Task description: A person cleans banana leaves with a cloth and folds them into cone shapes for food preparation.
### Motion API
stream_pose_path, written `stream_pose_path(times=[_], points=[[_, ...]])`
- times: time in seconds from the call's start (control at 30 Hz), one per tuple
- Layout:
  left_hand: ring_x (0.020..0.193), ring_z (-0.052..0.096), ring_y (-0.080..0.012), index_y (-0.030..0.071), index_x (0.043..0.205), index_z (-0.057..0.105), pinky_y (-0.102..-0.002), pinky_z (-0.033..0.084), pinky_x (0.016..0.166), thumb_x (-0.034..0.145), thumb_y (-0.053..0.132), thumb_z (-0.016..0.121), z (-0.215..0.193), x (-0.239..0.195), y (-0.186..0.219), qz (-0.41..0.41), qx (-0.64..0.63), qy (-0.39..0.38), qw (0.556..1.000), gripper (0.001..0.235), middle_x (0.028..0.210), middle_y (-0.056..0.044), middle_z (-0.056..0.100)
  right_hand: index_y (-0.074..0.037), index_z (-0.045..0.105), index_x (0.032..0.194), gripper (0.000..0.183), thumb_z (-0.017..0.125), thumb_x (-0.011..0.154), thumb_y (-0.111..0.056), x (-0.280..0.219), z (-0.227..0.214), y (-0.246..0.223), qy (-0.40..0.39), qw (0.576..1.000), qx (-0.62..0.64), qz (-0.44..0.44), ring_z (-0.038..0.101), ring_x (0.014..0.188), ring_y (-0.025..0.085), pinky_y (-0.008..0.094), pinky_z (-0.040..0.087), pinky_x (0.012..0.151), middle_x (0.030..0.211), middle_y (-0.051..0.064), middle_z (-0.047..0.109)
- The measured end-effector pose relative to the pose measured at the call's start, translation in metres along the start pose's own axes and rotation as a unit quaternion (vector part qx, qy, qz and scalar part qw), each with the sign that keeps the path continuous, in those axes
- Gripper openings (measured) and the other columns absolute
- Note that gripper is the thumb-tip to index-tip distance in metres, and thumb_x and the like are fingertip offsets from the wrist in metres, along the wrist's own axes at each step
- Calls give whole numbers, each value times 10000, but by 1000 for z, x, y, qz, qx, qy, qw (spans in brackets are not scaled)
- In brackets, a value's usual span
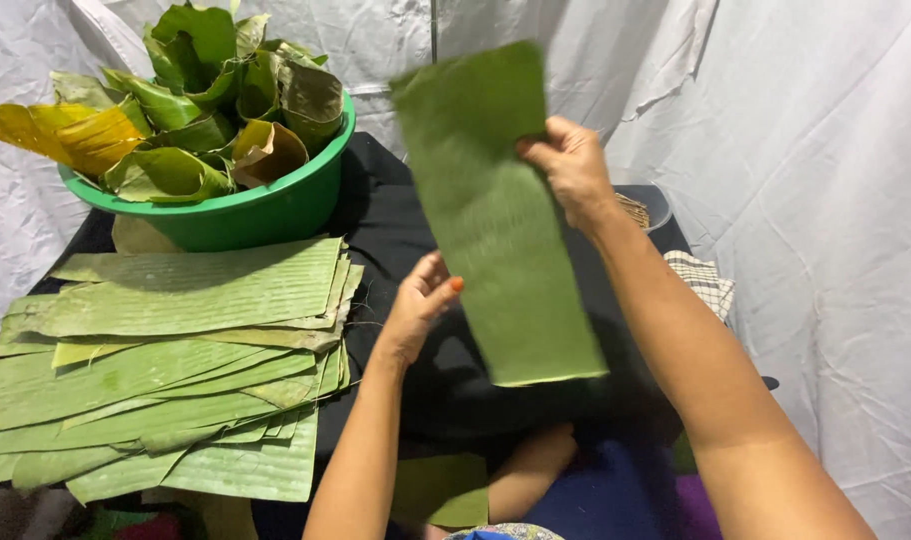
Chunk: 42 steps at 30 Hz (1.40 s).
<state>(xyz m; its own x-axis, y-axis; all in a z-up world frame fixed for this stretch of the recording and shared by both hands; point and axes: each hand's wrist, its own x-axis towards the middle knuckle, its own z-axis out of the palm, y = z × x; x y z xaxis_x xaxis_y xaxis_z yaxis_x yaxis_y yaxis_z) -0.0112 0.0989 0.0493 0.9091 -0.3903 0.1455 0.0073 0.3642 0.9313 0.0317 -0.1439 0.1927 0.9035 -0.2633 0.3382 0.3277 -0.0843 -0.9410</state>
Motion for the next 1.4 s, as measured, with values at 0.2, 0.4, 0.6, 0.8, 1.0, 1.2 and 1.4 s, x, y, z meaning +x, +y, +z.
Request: stream_pose_path(times=[0.2, 0.4, 0.6, 0.8, 1.0, 1.2, 1.4], points=[[824, 762, -212, 37, 1147, 726, -373, 636, 733, 784, 13, 838, -7, -3, -12, -83, -28, 7, 996, 381, 958, -139, 782, -84, 624, 1164, 240, 731, 949, -105, 24, -81, 56, 197, 978, 65, 3, 765, 752, 188, 330, 671, 648, 910, 105, 755], [742, 670, -151, 91, 1095, 777, -294, 567, 712, 762, 92, 874, -36, 10, 32, -41, 140, 144, 979, 347, 871, -73, 734, -148, 590, 1076, 410, 826, 755, -53, -62, -123, 78, 245, 952, 65, 173, 702, 637, 183, 378, 670, 600, 832, 10, 679], [905, 734, -209, 285, 985, 812, -357, 549, 848, 666, 266, 912, -88, 52, -9, -126, 496, 76, 856, 334, 861, 36, 768, -112, 584, 1110, 427, 815, 760, -33, -131, -167, 130, 185, 947, -18, 264, 739, 697, 227, 349, 657, 598, 923, 28, 675], [1094, 720, -352, 179, 1087, 812, -479, 559, 929, 683, 389, 863, -61, 68, -15, -248, 643, -76, 721, 458, 1071, -155, 776, 22, 615, 1190, 422, 774, 799, 6, -139, -186, 154, 103, 947, -90, 290, 741, 648, 258, 317, 632, 528, 923, 141, 722], [1042, 713, -317, 120, 1162, 771, -446, 529, 925, 828, 211, 772, -8, 84, -22, -190, 473, -104, 854, 346, 1020, -111, 781, -90, 724, 1099, 234, 756, 877, -26, -133, -181, 165, 116, 967, -60, 218, 753, 728, 226, 314, 653, 600, 944, 106, 737], [799, 736, -195, 89, 1114, 778, -329, 594, 736, 814, 21, 752, -7, 105, -45, -193, 299, -122, 926, 309, 869, -101, 782, -94, 733, 1048, 212, 785, 852, -30, -134, -192, 161, 162, 968, -22, 192, 752, 711, 222, 306, 661, 603, 892, 81, 728], [760, 710, -157, 69, 1009, 804, -300, 591, 711, 808, -25, 732, -2, 84, -22, -192, 178, -63, 963, 234, 850, -127, 779, -98, 771, 1005, 262, 755, 771, 21, -137, -196, 161, 189, 967, 34, 169, 740, 635, 216, 274, 660, 567, 762, 72, 676]])
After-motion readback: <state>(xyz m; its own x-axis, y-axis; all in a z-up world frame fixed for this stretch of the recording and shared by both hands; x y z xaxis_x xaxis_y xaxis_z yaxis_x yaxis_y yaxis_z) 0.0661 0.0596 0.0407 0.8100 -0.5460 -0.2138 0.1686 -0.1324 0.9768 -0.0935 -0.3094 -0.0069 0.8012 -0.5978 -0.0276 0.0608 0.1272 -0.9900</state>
